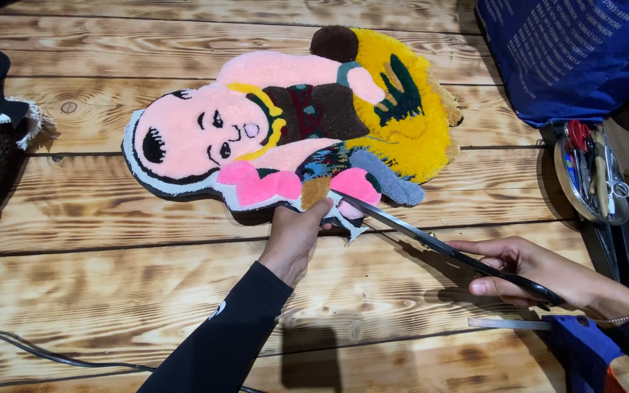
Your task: The person trims the excess edges of a custom-shaped rug using large scissors.
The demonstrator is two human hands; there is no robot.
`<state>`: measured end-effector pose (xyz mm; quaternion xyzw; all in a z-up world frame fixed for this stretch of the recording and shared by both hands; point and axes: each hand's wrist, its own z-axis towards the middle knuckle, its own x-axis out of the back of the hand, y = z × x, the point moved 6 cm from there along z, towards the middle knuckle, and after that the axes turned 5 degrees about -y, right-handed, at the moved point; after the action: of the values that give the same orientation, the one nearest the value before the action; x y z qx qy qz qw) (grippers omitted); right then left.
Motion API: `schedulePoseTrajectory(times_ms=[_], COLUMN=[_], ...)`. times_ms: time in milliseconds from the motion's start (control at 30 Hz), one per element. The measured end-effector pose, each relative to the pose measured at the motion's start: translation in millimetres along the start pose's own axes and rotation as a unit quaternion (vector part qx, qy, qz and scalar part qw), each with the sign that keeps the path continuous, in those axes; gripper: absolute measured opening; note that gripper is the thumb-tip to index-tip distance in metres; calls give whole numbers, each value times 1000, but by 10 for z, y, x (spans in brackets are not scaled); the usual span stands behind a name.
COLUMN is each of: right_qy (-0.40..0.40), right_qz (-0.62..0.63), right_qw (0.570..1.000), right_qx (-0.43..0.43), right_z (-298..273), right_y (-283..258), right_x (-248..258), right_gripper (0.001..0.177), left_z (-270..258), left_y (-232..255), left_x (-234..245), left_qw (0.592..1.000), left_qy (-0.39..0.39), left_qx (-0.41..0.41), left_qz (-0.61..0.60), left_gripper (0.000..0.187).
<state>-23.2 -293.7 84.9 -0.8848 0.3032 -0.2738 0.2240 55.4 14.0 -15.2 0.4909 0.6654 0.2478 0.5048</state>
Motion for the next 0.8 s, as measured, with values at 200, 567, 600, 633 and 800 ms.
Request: schedulePoseTrajectory(times_ms=[200,567,600,633,800], right_qy=[10,-12,-13,-13,-2], right_qz=[-23,-17,-12,-11,-36], right_qw=[999,1000,1000,1000,999], right_qx=[-41,15,21,20,-19], right_z=[-45,-8,-7,0,35], right_y=[-139,-129,-111,-105,-102], right_x=[-1,20,20,19,28], right_gripper=[83,87,87,87,87], left_z=[32,38,47,44,24], left_y=[-47,-8,-22,-19,-21], left_x=[31,82,81,77,89], left_qw=[1000,1000,1000,1000,999], left_qy=[-7,-3,-7,-7,-3], left_qx=[-14,28,28,29,51], left_qz=[-12,10,2,1,15], left_gripper=[24,25,25,25,28])
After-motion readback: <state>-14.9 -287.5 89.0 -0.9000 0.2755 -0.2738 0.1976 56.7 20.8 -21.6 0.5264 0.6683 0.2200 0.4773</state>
